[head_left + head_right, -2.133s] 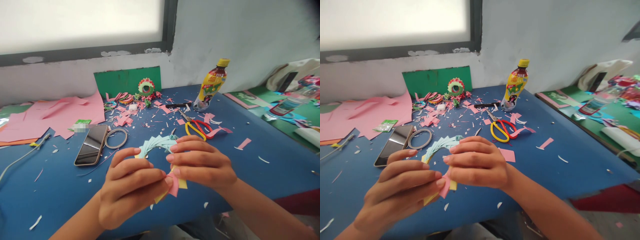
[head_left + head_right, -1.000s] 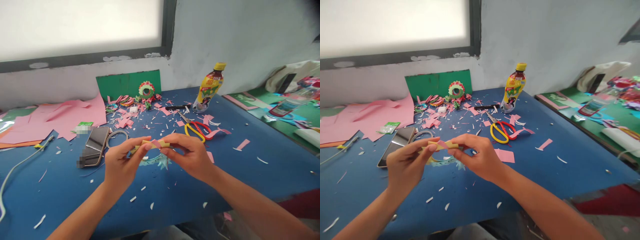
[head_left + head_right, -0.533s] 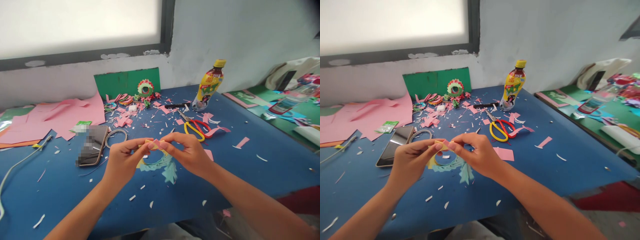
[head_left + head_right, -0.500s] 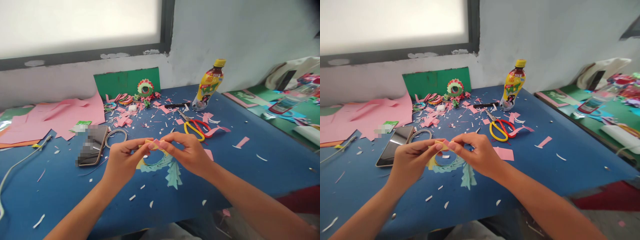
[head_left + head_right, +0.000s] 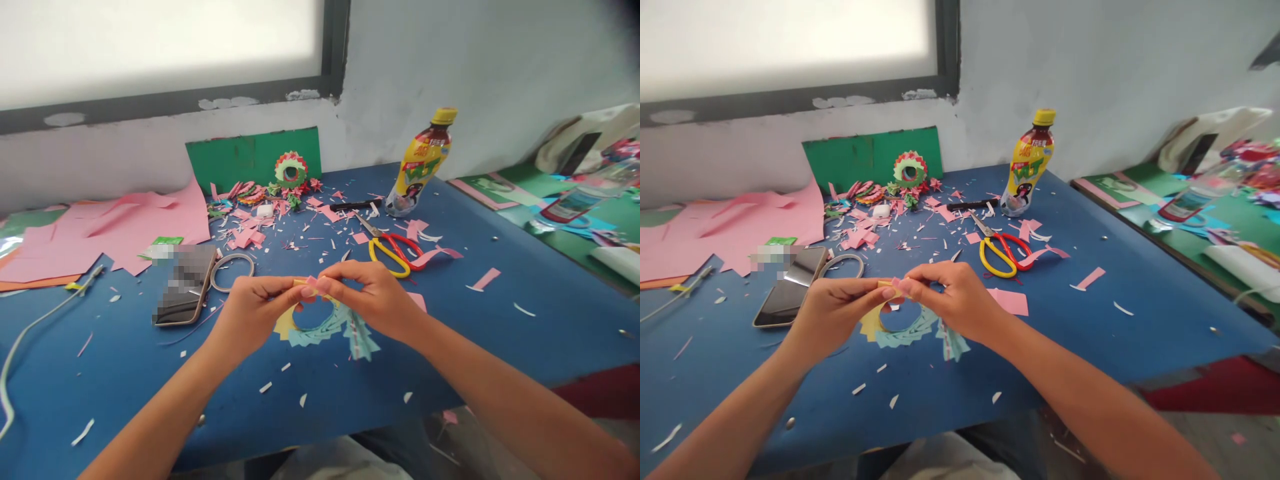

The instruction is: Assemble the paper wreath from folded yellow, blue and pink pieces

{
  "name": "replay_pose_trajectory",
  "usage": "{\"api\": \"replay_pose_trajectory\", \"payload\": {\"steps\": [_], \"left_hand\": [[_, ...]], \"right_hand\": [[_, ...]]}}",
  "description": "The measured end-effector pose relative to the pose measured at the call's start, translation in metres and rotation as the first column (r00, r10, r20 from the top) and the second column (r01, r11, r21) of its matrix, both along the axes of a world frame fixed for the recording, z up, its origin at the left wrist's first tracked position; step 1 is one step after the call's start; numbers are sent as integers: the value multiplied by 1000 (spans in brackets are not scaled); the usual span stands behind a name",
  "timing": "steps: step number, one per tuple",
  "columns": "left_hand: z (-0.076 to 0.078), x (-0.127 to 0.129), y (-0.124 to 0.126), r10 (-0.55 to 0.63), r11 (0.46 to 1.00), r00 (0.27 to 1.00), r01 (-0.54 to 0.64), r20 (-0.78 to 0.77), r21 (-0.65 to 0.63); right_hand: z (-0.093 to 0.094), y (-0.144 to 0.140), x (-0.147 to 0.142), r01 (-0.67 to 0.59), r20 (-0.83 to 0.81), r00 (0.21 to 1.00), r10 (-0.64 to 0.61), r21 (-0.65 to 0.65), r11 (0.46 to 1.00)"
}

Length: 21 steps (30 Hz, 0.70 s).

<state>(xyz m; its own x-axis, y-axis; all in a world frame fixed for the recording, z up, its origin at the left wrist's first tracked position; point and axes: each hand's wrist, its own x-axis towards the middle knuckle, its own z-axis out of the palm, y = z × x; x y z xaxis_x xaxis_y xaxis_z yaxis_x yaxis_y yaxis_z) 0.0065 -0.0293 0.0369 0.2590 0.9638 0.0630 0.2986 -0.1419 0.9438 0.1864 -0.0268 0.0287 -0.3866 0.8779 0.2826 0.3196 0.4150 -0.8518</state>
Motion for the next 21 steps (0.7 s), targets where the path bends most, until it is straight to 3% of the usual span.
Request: {"api": "replay_pose_trajectory", "payload": {"steps": [12, 18, 20, 21], "left_hand": [[-10, 10, -6, 203, 974, 974, -211, 103, 77], [-11, 9, -6, 197, 979, 979, -200, 60, 41], [-10, 8, -7, 207, 971, 978, -206, 8, 119], [-9, 6, -7, 212, 953, 977, -200, -27, 227]], "right_hand": [[-7, 1, -3, 137, -92, 987, -132, 50, 989], [-11, 2, -5, 95, -162, 981, -109, -93, 991], [-11, 4, -5, 83, -206, 971, -119, -174, 981], [-11, 6, -4, 81, -238, 962, -133, -215, 973]]}}
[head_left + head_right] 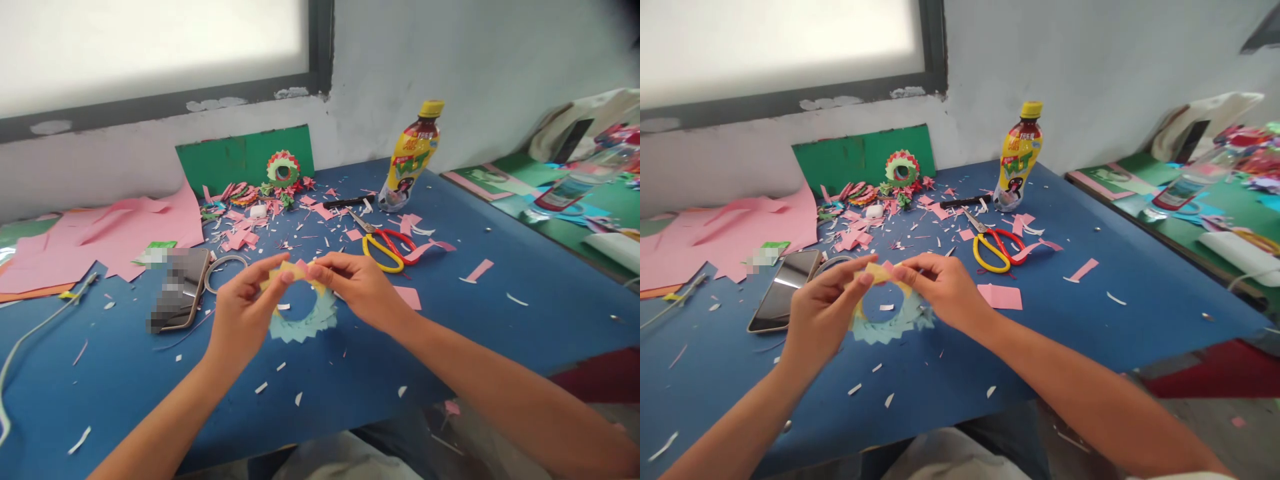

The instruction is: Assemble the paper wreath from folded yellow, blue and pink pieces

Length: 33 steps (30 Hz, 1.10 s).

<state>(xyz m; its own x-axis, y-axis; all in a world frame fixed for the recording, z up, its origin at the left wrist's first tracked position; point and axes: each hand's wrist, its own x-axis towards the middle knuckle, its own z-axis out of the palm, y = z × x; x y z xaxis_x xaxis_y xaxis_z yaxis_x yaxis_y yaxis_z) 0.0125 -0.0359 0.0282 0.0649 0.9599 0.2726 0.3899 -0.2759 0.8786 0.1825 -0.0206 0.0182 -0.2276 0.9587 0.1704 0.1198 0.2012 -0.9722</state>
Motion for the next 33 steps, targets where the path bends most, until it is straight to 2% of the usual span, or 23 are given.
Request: {"api": "replay_pose_trajectory", "payload": {"steps": [1, 2, 3, 4, 6, 7, 8, 9, 11, 13, 15, 17, 19, 21, 23, 28, 33], "left_hand": [[1, -2, 0, -4, 989, 998, 14, -69, 145], [2, -5, 1, -15, 947, 988, 63, -153, 316], [3, -8, 1, -31, 868, 967, 150, -252, 472], [4, -11, 2, -42, 767, 932, 261, -359, 586], [5, -17, 4, -28, 589, 841, 450, -540, 671], [5, -19, 5, -13, 540, 804, 506, -595, 672], [6, -21, 5, -3, 520, 782, 533, -623, 667], [6, -21, 5, -5, 524, 777, 538, -629, 661], [5, -20, 4, -38, 581, 814, 489, -579, 650], [4, -18, 3, -52, 671, 888, 370, -457, 643], [2, -16, 1, -9, 783, 953, 194, -302, 591], [2, -14, 2, 38, 897, 984, 42, -172, 440], [3, -12, 2, 38, 967, 997, -22, -61, 256], [5, -10, 3, 23, 990, 1000, -25, 21, 138], [7, -9, 3, 25, 996, 999, -29, 46, 85], [8, -8, 3, 13, 999, 1000, -14, 18, 43], [8, -8, 2, -46, 999, 999, 46, 5, 23]], "right_hand": [[1, 2, 1, 15, -51, 999, -17, -39, 999], [1, 4, 2, 34, -111, 993, -43, -81, 996], [2, 7, 3, 53, -176, 982, -75, -126, 991], [3, 9, 4, 66, -238, 966, -106, -173, 983], [4, 12, 5, 61, -332, 931, -151, -266, 962], [3, 12, 5, 40, -357, 922, -153, -303, 952], [3, 13, 5, 11, -365, 921, -138, -329, 944], [3, 12, 5, -16, -357, 927, -112, -336, 942], [2, 11, 4, -14, -276, 959, -63, -270, 963], [3, 8, 5, 75, -124, 989, -85, -82, 994], [5, 4, 7, 129, -22, 992, -127, 138, 982], [8, 1, 9, 80, 5, 996, -85, 263, 961], [10, 0, 10, 7, 13, 1000, -11, 304, 953], [9, -1, 10, -10, 29, 1000, 1, 298, 954], [7, -1, 8, 14, 34, 999, -23, 261, 965], [4, -2, 6, 44, 52, 997, -54, 176, 983], [4, -1, 7, -11, 78, 997, -1, 144, 989]]}}
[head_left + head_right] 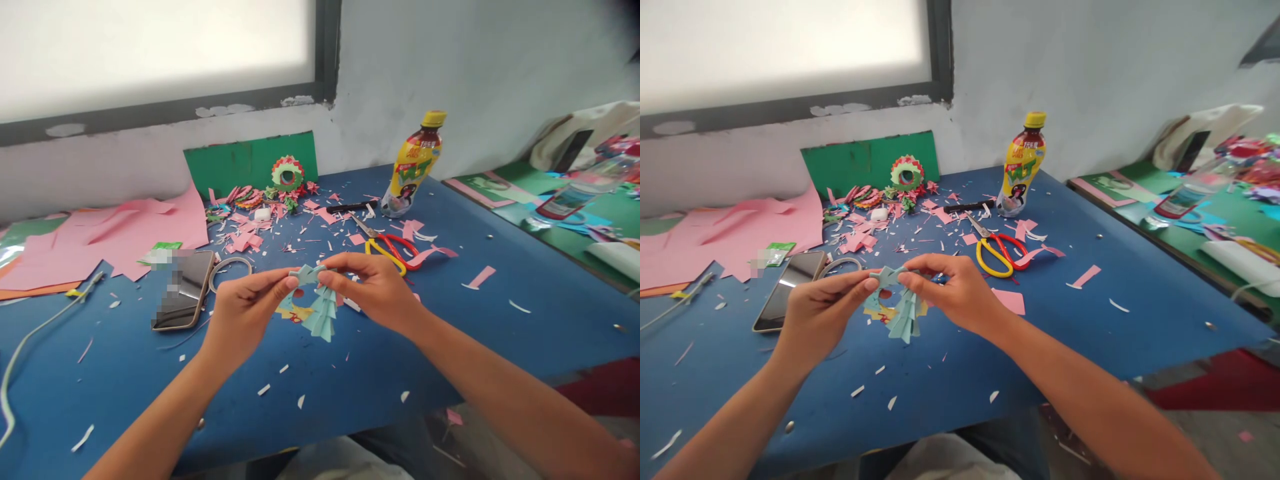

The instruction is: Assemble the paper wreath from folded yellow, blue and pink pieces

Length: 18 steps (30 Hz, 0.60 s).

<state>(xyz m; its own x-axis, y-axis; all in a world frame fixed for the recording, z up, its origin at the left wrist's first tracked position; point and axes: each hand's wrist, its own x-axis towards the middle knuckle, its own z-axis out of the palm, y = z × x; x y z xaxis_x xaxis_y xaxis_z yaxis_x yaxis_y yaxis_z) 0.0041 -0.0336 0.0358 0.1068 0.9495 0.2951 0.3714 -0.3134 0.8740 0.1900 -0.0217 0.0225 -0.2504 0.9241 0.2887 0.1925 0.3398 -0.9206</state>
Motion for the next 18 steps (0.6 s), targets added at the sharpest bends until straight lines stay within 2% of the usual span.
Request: {"api": "replay_pose_trajectory", "payload": {"steps": [10, 18], "left_hand": [[1, 0, 0, -52, 998, 998, 51, -30, -40], [-2, -2, 4, -110, 980, 993, 115, 37, -164]], "right_hand": [[2, 0, 2, -61, 108, 992, 59, 20, 998], [-3, 4, 1, -100, 151, 983, 101, -13, 995]]}}
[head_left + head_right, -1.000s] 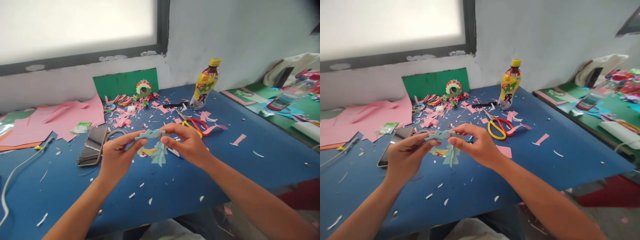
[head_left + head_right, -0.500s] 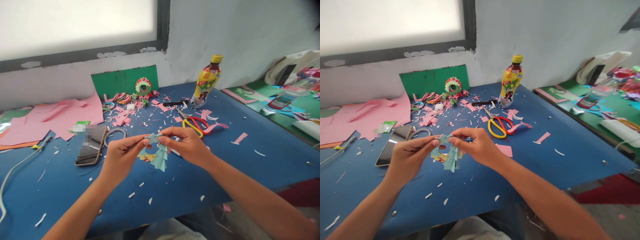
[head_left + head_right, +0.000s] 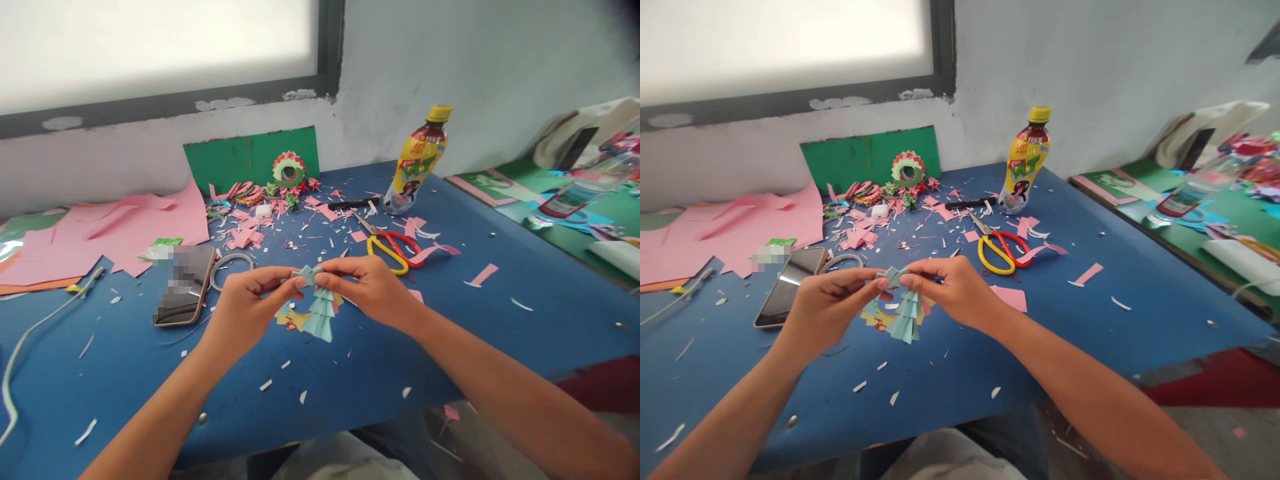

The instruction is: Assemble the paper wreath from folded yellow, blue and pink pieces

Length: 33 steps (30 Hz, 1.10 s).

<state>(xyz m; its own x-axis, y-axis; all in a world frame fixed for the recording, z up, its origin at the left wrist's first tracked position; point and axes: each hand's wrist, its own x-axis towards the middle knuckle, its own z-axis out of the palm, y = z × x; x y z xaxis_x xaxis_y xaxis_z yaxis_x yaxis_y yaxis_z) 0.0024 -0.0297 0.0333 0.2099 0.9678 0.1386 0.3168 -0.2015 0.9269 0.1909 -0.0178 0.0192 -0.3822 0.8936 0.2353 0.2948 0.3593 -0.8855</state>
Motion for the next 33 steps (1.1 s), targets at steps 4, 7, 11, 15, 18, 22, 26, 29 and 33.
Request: {"api": "replay_pose_trajectory", "payload": {"steps": [4, 7, 11, 15, 18, 22, 26, 29, 33], "left_hand": [[-1, -2, 1, -44, 998, 999, 42, -26, -55], [1, -2, 0, -52, 996, 999, 51, -12, -79], [1, 1, -1, 0, 1000, 999, 1, 43, -26], [-2, 1, 2, 94, 995, 984, -95, 150, -3], [-2, 1, 4, 107, 994, 978, -109, 177, -3], [2, 0, 4, 55, 998, 991, -56, 124, 5], [1, 0, 2, 2, 1000, 998, -2, 55, -8], [-1, 0, 1, -31, 998, 999, 33, -33, 52], [-3, 0, 0, -22, 990, 991, 41, -135, 137]], "right_hand": [[-2, 3, 0, -23, -10, 1000, 22, -65, 998], [-2, 4, 0, -51, -15, 999, 50, -85, 995], [-3, 4, -2, 20, -102, 994, -30, -94, 995], [-6, 6, -5, 196, -300, 925, -235, -155, 968], [-6, 7, -6, 178, -331, 916, -227, -172, 969], [-5, 7, -4, 145, -357, 914, -191, -151, 978], [-3, 5, -2, 122, -388, 908, -155, -108, 987], [-2, 4, -2, 168, -297, 936, -190, -99, 981], [-4, 2, -2, 177, -185, 966, -181, -38, 983]]}}
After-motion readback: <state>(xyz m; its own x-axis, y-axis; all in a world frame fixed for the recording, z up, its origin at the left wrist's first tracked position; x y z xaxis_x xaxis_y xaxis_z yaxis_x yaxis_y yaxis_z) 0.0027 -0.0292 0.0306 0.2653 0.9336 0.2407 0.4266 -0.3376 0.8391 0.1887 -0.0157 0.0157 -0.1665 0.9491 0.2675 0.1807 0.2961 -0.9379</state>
